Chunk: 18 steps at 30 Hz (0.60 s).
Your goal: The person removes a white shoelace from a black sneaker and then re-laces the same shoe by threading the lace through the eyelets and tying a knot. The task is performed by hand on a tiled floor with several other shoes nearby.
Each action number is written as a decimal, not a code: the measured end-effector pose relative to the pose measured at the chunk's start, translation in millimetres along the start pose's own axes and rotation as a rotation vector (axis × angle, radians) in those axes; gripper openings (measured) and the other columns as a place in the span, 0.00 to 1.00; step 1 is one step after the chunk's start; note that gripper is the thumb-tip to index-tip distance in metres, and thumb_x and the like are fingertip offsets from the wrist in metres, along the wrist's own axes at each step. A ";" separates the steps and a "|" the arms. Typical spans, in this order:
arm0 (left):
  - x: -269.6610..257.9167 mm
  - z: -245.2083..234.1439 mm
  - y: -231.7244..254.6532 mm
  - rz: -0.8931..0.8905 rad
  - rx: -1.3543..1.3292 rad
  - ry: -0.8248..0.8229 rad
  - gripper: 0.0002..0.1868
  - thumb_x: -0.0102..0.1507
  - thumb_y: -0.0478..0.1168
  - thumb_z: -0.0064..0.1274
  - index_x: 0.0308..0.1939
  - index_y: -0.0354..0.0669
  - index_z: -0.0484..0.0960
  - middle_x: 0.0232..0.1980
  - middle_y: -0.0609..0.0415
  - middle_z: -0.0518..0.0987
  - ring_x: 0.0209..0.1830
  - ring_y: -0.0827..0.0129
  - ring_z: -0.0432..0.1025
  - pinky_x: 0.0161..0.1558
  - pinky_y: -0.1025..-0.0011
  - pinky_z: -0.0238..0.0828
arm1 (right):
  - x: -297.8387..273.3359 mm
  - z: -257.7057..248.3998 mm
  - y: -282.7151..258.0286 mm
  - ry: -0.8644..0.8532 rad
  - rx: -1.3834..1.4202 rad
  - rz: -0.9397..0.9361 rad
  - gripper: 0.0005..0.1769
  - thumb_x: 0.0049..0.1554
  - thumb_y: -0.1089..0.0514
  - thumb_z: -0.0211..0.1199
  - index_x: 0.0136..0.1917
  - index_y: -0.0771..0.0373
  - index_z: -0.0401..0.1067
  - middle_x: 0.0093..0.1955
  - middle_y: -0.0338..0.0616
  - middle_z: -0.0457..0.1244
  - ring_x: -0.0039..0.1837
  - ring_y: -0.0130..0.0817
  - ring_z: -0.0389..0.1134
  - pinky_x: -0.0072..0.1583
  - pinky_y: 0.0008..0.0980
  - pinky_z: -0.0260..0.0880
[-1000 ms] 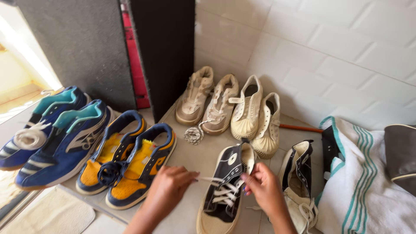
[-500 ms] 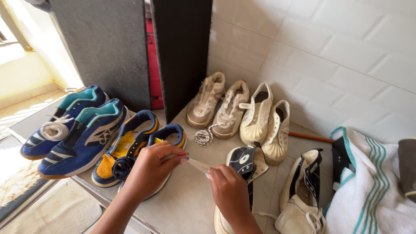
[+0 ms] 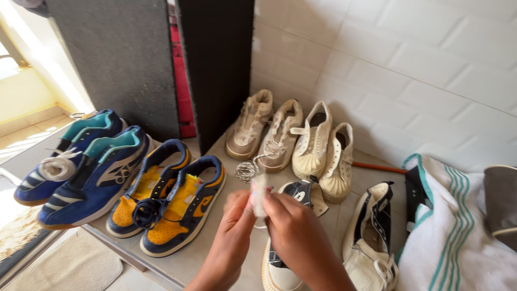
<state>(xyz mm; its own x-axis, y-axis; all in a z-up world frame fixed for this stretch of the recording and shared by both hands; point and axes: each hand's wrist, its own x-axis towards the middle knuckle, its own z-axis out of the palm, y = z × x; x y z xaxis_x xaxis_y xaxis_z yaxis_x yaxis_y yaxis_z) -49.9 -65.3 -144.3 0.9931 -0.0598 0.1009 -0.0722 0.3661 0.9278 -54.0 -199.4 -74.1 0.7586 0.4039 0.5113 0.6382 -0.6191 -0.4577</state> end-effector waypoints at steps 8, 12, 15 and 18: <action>-7.9 28.7 -1.6 0.157 -0.519 -0.050 0.30 0.72 0.49 0.31 0.74 0.37 0.60 0.65 0.44 0.72 0.63 0.63 0.69 0.60 0.65 0.65 | 4.5 -1.9 -4.8 0.067 0.018 0.328 0.30 0.59 0.63 0.54 0.75 0.63 0.60 0.43 0.52 0.73 0.38 0.45 0.76 0.42 0.40 0.74; -4.3 35.1 14.3 0.205 -0.404 -0.049 0.32 0.69 0.35 0.41 0.78 0.37 0.56 0.66 0.42 0.72 0.62 0.63 0.70 0.60 0.65 0.68 | 25.3 -13.5 -8.0 -0.101 -0.274 0.394 0.33 0.64 0.55 0.53 0.80 0.61 0.54 0.39 0.53 0.73 0.35 0.42 0.73 0.42 0.39 0.72; 5.3 30.9 32.9 0.161 -0.648 -0.107 0.33 0.68 0.33 0.41 0.78 0.38 0.57 0.63 0.41 0.74 0.60 0.61 0.71 0.61 0.64 0.67 | 42.9 -29.9 -15.2 -0.111 0.053 0.404 0.30 0.66 0.51 0.50 0.80 0.56 0.57 0.39 0.46 0.74 0.34 0.31 0.73 0.40 0.33 0.74; 16.0 19.9 53.7 0.093 -0.657 -0.174 0.31 0.67 0.35 0.41 0.74 0.32 0.60 0.61 0.40 0.78 0.60 0.60 0.74 0.63 0.64 0.69 | 58.4 -51.9 -25.0 -0.125 0.496 0.424 0.29 0.68 0.49 0.48 0.80 0.54 0.59 0.41 0.35 0.75 0.32 0.24 0.69 0.35 0.31 0.70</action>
<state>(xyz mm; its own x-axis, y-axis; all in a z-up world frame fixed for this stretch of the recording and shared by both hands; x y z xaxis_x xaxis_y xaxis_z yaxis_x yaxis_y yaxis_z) -39.7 -65.0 -85.7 0.9523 -0.1289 0.2766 -0.0309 0.8611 0.5075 -32.4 -195.3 4.9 0.9479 0.2867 0.1387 0.2433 -0.3707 -0.8963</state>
